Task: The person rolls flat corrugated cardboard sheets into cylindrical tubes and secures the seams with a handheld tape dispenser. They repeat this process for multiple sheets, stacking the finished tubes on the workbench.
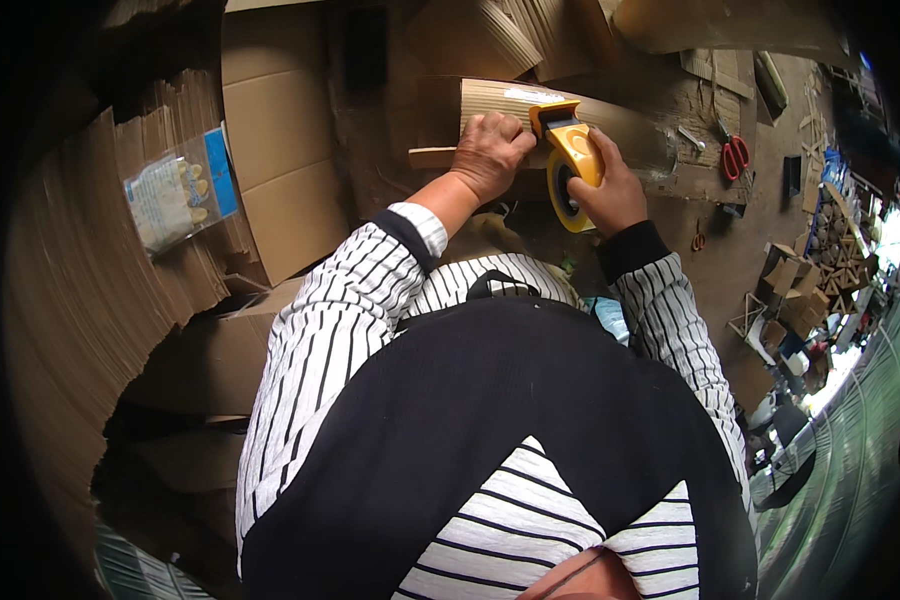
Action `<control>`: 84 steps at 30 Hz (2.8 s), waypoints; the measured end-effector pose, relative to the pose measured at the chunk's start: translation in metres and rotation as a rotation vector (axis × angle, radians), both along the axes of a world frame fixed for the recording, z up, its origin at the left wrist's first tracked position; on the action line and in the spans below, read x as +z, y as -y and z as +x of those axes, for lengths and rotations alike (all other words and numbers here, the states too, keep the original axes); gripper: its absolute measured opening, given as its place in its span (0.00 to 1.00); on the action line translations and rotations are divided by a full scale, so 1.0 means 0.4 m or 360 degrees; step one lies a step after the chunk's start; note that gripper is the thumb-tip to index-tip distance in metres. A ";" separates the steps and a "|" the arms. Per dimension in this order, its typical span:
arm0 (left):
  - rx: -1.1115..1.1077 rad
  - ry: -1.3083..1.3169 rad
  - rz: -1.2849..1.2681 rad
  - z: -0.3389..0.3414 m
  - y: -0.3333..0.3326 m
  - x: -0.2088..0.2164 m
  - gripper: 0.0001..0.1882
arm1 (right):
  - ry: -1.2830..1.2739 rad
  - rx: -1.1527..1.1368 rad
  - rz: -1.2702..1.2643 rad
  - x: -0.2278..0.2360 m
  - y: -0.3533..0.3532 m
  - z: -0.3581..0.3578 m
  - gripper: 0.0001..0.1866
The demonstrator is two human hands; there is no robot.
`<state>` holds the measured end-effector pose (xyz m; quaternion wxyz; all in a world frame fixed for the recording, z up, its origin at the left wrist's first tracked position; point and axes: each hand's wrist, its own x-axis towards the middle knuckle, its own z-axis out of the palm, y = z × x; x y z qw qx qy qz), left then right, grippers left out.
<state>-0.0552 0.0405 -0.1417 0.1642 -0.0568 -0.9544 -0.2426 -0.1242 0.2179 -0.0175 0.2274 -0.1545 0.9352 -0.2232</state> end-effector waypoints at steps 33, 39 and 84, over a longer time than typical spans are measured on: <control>0.0547 0.1285 0.0443 -0.083 0.107 0.079 0.49 | 0.0030 -0.0255 0.0137 0.003 0.074 -0.008 0.42; 0.0560 0.1361 0.0513 -0.098 0.104 0.059 0.53 | 0.0042 -0.0279 0.0166 0.004 0.072 0.024 0.44; 0.0444 0.1364 0.0708 -0.149 0.134 0.059 0.57 | 0.0455 -0.0209 0.0559 -0.037 0.041 0.077 0.33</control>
